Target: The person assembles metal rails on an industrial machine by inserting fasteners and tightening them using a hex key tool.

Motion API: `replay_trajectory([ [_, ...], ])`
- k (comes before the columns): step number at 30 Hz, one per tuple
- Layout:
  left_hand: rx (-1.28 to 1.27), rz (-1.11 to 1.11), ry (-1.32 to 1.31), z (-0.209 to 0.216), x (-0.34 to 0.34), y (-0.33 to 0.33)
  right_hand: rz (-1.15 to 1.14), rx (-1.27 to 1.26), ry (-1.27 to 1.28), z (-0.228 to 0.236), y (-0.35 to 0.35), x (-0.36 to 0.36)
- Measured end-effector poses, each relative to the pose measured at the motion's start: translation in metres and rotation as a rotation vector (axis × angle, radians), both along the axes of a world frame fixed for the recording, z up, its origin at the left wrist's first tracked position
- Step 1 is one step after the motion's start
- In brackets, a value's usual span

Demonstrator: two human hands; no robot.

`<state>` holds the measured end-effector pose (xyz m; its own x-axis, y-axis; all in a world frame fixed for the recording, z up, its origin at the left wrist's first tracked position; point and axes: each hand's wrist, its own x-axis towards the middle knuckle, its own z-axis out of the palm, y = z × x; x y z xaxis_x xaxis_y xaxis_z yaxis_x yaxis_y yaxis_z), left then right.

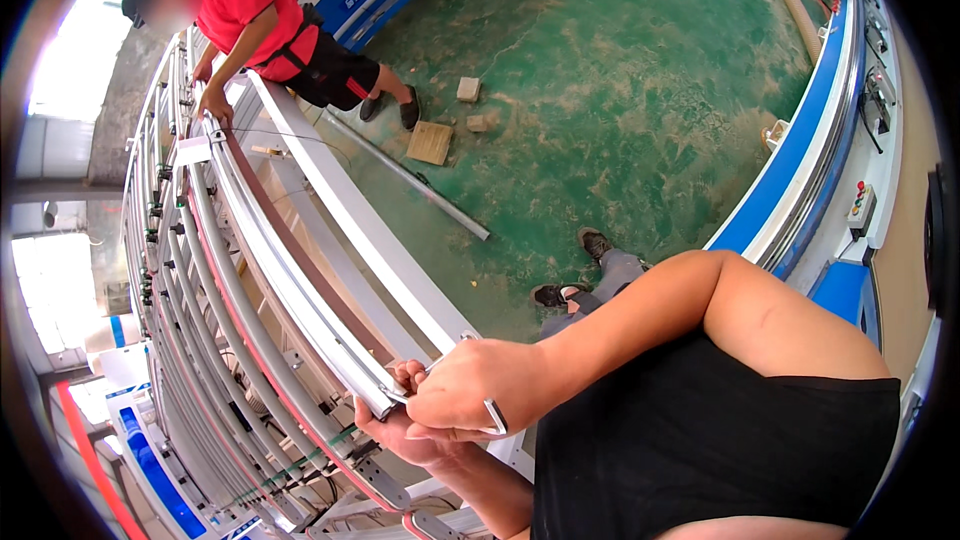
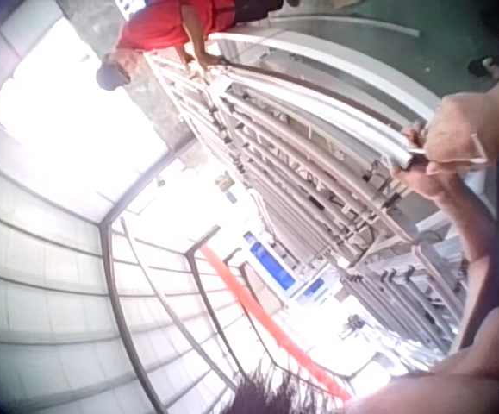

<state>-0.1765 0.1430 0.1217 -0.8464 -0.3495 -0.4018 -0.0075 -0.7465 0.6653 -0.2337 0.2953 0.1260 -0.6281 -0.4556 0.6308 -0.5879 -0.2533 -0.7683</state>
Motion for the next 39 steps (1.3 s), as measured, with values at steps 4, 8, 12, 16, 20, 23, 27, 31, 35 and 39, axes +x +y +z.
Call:
replay_trajectory([
  [4, 0.052, 0.085, -0.054, -0.001, -0.008, 0.006, -0.033, -0.043, -0.092, -0.006, -0.007, 0.001],
  [8, 0.224, 0.223, 0.042, 0.005, -0.007, 0.002, 0.085, -0.071, -0.468, 0.000, -0.012, -0.021],
  [12, 0.251, -0.043, 0.134, -0.012, 0.003, -0.003, 0.207, -0.112, -0.800, 0.007, 0.010, -0.062],
  [16, 0.239, -0.052, 0.132, -0.012, 0.002, 0.001, 0.192, -0.071, -0.778, 0.000, -0.003, -0.075],
  [20, 0.190, -0.104, 0.175, -0.007, 0.002, -0.003, 0.301, 0.068, -0.732, 0.004, -0.006, -0.086],
  [23, 0.077, -0.044, 0.088, 0.000, 0.014, -0.009, 0.479, -0.064, -0.939, 0.015, -0.012, -0.105],
  [27, 0.081, -0.132, 0.090, -0.013, 0.012, -0.009, 0.486, 0.017, -0.908, 0.009, -0.015, -0.098],
  [31, 0.088, 0.010, 0.043, -0.007, 0.005, -0.003, 0.634, 0.293, -0.769, -0.010, -0.039, -0.065],
  [35, 0.058, 0.056, -0.074, -0.006, 0.006, -0.001, 0.676, 0.084, -1.047, -0.015, -0.024, -0.080],
  [39, 0.061, -0.054, -0.044, -0.018, 0.014, -0.006, 0.756, -0.003, -1.222, -0.039, 0.010, -0.072],
])
